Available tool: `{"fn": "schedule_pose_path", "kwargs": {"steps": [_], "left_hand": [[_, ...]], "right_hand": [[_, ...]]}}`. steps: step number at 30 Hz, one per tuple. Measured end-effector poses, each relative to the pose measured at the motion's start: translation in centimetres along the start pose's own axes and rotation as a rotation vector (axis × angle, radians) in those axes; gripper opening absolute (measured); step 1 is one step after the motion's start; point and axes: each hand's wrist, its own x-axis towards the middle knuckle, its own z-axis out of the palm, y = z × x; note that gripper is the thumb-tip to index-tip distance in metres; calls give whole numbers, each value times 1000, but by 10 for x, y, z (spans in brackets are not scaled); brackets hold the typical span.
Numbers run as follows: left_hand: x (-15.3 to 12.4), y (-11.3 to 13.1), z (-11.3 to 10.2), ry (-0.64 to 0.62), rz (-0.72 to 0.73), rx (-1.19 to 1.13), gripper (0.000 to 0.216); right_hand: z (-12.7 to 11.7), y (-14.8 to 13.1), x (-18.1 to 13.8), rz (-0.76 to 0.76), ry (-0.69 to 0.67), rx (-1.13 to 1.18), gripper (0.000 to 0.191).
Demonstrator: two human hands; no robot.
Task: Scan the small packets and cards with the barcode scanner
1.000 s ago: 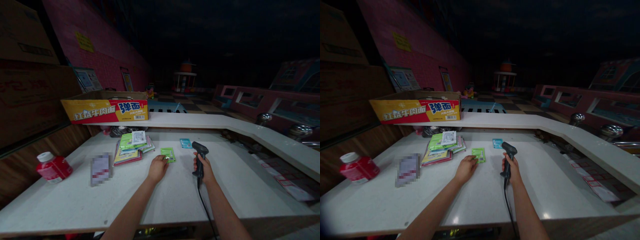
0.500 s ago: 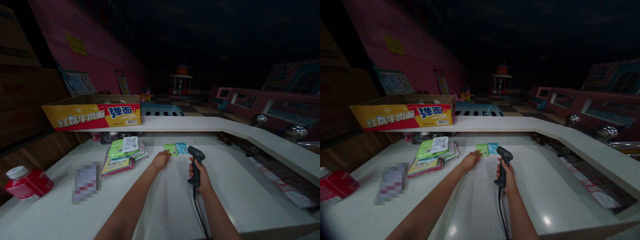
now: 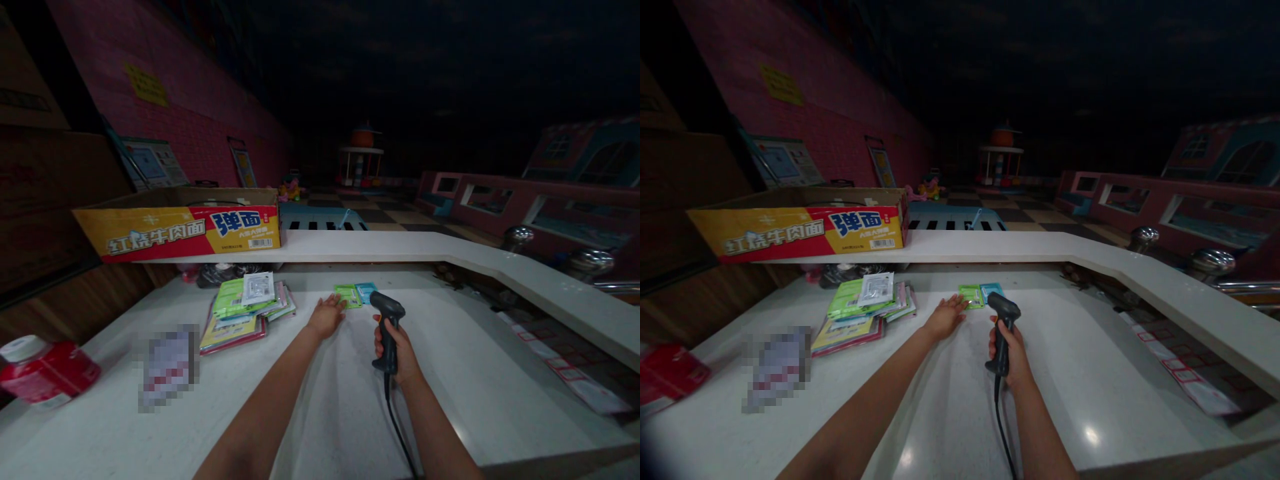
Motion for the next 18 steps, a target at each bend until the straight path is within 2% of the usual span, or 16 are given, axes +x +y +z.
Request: {"fn": "schedule_pose_path", "kwargs": {"steps": [2,5,8,11,14,16,18], "left_hand": [[-10,2,-10,31,21,63,46],[-31,4,-31,153,41,148,43],[-54,1,-59,324,-52,233,39],[-73,-9,-89,492,-269,322,35],[-84,-25,-114,652,-589,384,37],[-88,-37,-124,708,-782,396,44],[-90,-47,-128,699,-891,388,49]], "right_hand": [[-1,1,-1,14,-24,-13,47],[-4,3,-3,48,-70,-34,47],[-6,4,-5,59,-82,-49,46],[-7,5,-6,63,-61,-49,46],[-8,5,-7,68,-46,-36,46],[-9,5,-7,69,-40,-30,47],[-10,7,-6,67,-36,-24,47]]}}
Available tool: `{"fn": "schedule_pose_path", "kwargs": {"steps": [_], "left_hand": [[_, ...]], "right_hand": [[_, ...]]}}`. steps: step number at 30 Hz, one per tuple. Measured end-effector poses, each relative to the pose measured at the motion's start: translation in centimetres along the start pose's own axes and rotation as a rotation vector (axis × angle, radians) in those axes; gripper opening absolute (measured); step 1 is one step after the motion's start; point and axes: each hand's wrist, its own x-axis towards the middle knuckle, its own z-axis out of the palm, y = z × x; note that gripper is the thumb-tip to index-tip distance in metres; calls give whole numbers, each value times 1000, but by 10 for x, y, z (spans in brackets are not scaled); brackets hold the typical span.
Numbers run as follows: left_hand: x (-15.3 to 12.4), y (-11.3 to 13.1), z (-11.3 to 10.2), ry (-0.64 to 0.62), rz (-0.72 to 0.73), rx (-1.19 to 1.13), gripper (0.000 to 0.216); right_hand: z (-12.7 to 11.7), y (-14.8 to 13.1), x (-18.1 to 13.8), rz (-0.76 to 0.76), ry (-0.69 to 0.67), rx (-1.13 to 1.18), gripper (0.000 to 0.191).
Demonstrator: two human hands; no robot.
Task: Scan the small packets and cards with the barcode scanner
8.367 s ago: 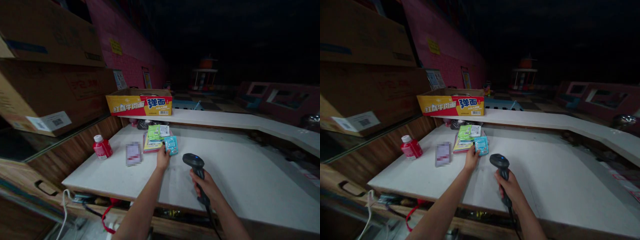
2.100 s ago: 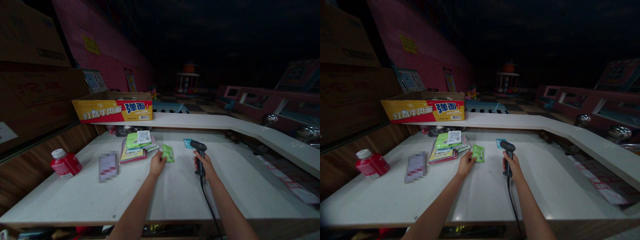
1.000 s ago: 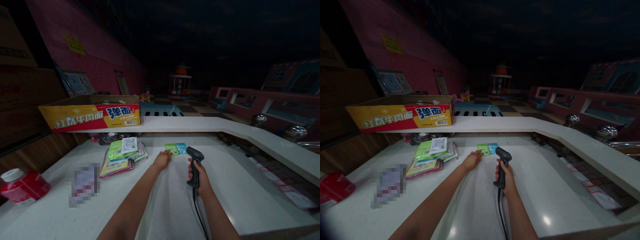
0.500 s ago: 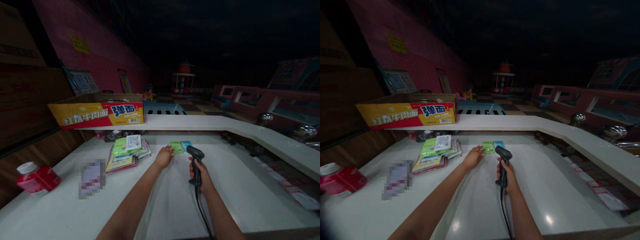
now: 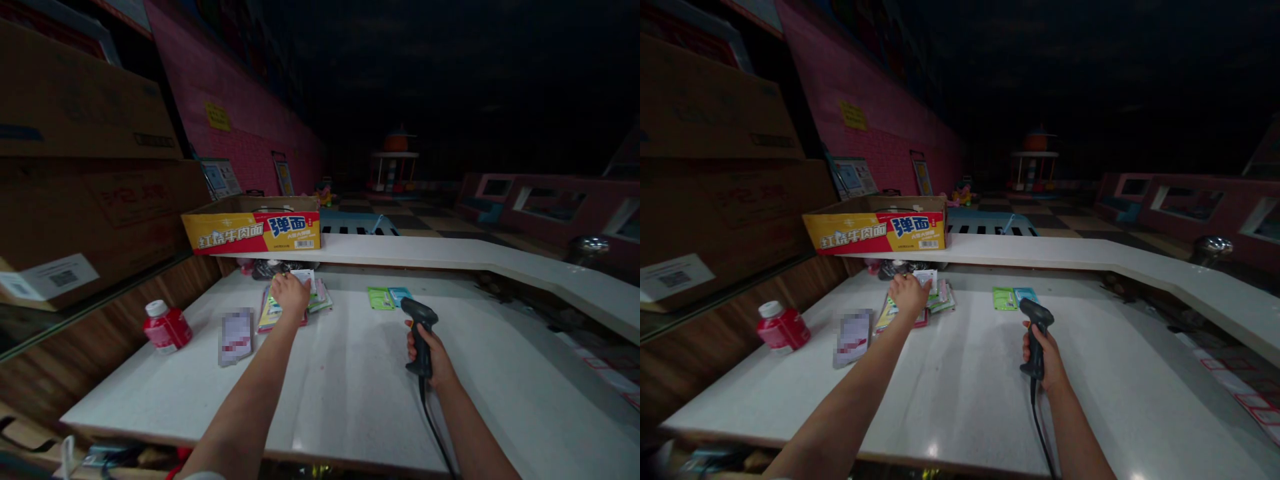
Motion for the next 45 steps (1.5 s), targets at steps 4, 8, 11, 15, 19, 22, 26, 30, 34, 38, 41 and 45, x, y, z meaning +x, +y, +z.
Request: {"fn": "schedule_pose_path", "kwargs": {"steps": [4,8,11,15,19,22,26,30,34,38,41,45], "left_hand": [[6,-7,5,-51,-51,13,49],[6,-6,7,-53,-82,6,54],[7,-4,9,-57,-96,-1,57],[9,1,7,-91,-104,-29,50],[11,10,-4,-186,-70,-165,31],[4,16,-3,-225,-40,-425,22],[-34,18,20,-395,-74,-911,23],[-85,12,54,-508,-38,-1314,38],[-109,8,75,-536,-98,-1491,48],[-107,9,78,-579,-129,-1562,51],[-104,10,75,-581,-135,-1587,51],[-104,9,75,-563,-119,-1557,49]], "right_hand": [[-3,3,2,-1,-1,15,45],[-4,4,3,-4,4,14,44],[-4,3,3,-5,5,16,44],[-3,1,4,17,1,12,46],[-3,0,4,12,-3,14,49],[-2,-1,3,15,5,11,50],[-2,-3,2,21,10,6,51],[-3,-4,1,10,0,4,47],[-4,-5,-1,5,-20,-25,43],[-1,-5,-6,17,-55,-103,43],[6,-8,-11,39,-101,-190,44],[20,-18,-23,70,-213,-352,46]]}}
